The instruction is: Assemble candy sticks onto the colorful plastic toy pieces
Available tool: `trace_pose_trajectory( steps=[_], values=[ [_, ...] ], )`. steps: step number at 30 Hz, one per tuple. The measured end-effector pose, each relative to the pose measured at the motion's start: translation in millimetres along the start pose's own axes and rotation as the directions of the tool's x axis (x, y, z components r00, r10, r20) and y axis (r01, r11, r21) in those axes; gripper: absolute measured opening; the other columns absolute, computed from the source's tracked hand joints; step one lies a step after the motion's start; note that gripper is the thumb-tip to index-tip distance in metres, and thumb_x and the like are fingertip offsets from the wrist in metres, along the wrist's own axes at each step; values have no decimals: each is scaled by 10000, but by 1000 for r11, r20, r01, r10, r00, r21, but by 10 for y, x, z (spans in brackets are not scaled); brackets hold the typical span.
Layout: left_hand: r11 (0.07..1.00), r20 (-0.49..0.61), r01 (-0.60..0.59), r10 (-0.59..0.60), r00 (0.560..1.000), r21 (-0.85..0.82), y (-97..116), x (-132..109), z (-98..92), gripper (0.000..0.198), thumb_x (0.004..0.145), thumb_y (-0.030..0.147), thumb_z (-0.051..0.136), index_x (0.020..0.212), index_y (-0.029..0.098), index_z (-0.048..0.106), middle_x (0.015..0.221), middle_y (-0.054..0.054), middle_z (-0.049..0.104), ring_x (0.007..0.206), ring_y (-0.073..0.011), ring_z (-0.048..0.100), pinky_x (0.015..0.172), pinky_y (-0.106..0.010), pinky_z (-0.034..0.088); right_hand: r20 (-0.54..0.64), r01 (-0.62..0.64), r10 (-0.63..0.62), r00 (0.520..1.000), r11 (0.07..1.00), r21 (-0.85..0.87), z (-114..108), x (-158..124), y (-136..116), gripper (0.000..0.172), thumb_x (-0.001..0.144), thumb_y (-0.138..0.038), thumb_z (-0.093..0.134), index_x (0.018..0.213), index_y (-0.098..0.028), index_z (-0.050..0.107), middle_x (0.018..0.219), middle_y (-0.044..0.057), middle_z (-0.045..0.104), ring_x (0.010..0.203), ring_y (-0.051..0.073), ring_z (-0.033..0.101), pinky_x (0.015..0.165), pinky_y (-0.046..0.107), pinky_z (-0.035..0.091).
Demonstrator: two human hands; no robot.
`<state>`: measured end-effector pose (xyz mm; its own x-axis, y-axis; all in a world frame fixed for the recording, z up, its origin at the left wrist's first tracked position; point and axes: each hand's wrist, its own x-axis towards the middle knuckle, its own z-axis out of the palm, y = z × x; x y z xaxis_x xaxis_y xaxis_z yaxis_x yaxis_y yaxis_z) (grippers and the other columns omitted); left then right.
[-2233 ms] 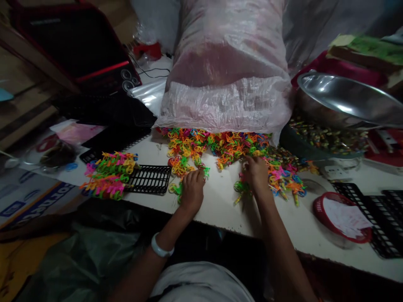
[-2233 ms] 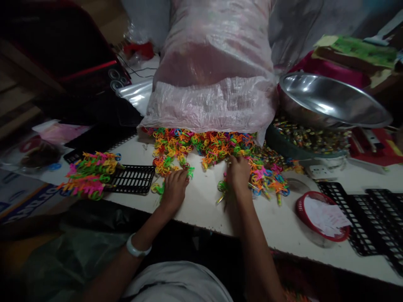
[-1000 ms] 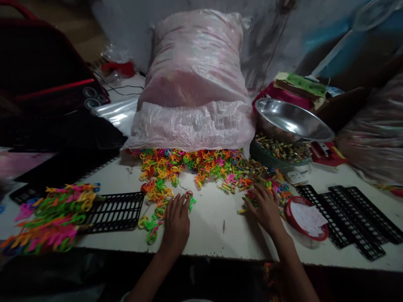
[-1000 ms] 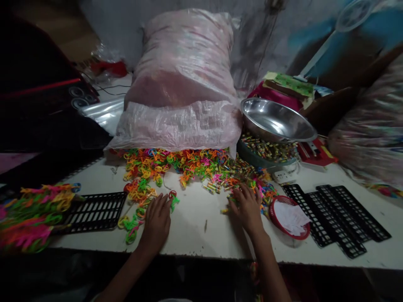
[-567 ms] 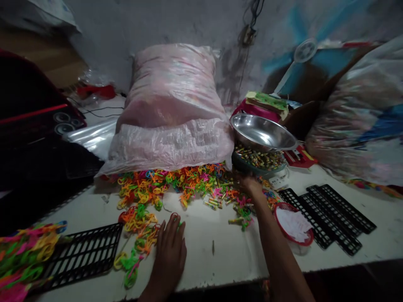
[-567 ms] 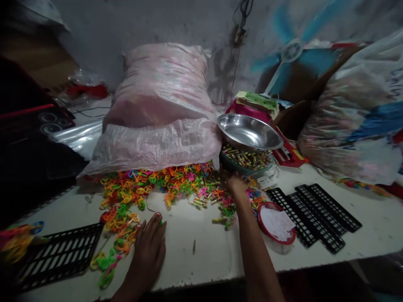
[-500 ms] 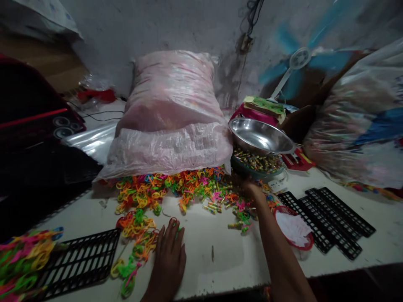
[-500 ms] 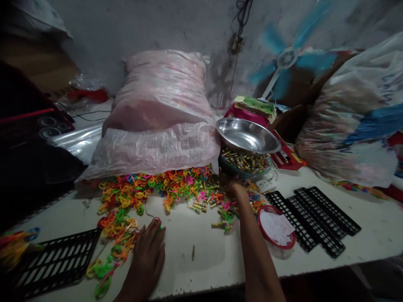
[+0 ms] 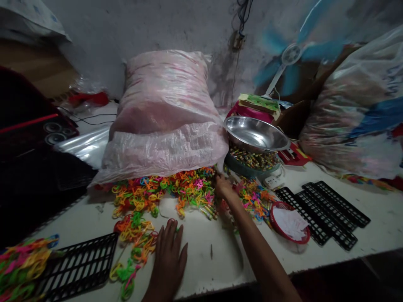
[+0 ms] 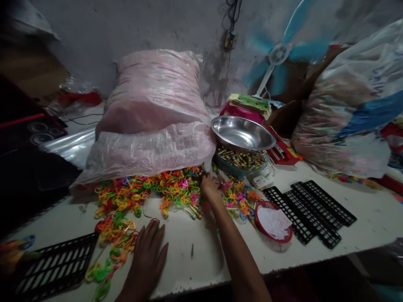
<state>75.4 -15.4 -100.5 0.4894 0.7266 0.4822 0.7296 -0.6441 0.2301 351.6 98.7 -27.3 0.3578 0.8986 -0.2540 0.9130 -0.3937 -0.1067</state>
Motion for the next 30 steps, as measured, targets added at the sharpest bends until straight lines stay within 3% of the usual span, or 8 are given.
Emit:
trace_pose_trajectory(
  steps=[5,10,13,16,18,20,24,30],
  values=[
    [999,24,31,-31,999,11,60,51,-50,583,851,283,540,1400,212,358,1494,-137,311,1393,-298,251,1125,-520,242,-86,197,-189,978,974,112,78,-260,-125,342,890,-156,404,1208,-149,529,1276,162,516,1148,267,485,954,387,380],
    [996,94,83,-85,992,27,122,90,-111,574,877,300,509,1418,233,330,1532,-125,217,1413,-300,185,1119,-534,233,-157,431,-404,901,877,212,177,-593,-167,248,909,-187,400,1079,-168,580,1169,92,582,1067,166,518,950,267,391],
    [995,101,93,-96,990,41,141,94,-121,615,873,362,520,1428,201,310,1536,-152,187,1417,-320,153,1109,-548,241,-259,544,-484,836,797,263,312,-777,-165,294,904,-213,412,1153,-152,556,1193,120,571,1128,190,502,992,326,390],
    [994,94,100,-105,990,53,151,100,-123,661,859,403,537,1434,185,294,1539,-172,154,1418,-335,135,1105,-564,231,-385,681,-569,727,671,293,464,-951,-165,457,896,-256,453,1340,-149,422,1321,157,499,1265,233,418,1057,420,347],
    [993,100,105,-111,989,60,155,105,-128,669,856,403,542,1437,193,287,1540,-172,147,1418,-336,130,1107,-570,219,-418,720,-590,691,617,318,543,-1085,-162,514,914,-270,442,1410,-200,331,1396,131,439,1321,221,363,1071,431,341],
    [993,114,101,-108,987,65,157,107,-133,671,858,416,536,1437,185,289,1536,-179,162,1419,-335,130,1109,-568,214,-461,702,-538,705,620,351,606,-1241,-137,494,930,-253,418,1414,-249,323,1424,101,410,1329,209,355,1065,432,354],
    [992,140,96,-107,984,82,166,96,-138,661,868,454,502,1419,134,325,1512,-200,227,1418,-333,134,1114,-562,205,-563,566,-305,768,733,376,708,-1528,24,383,930,-241,428,1310,-262,468,1291,101,516,1200,221,470,990,448,410],
    [987,176,123,-141,974,107,183,83,-138,652,883,498,450,1406,120,353,1497,-173,285,1420,-305,151,1139,-526,165,-528,469,-318,788,865,177,806,-1516,417,391,903,-288,477,1284,-203,513,1244,129,546,1126,261,478,938,470,413]
  ],
)
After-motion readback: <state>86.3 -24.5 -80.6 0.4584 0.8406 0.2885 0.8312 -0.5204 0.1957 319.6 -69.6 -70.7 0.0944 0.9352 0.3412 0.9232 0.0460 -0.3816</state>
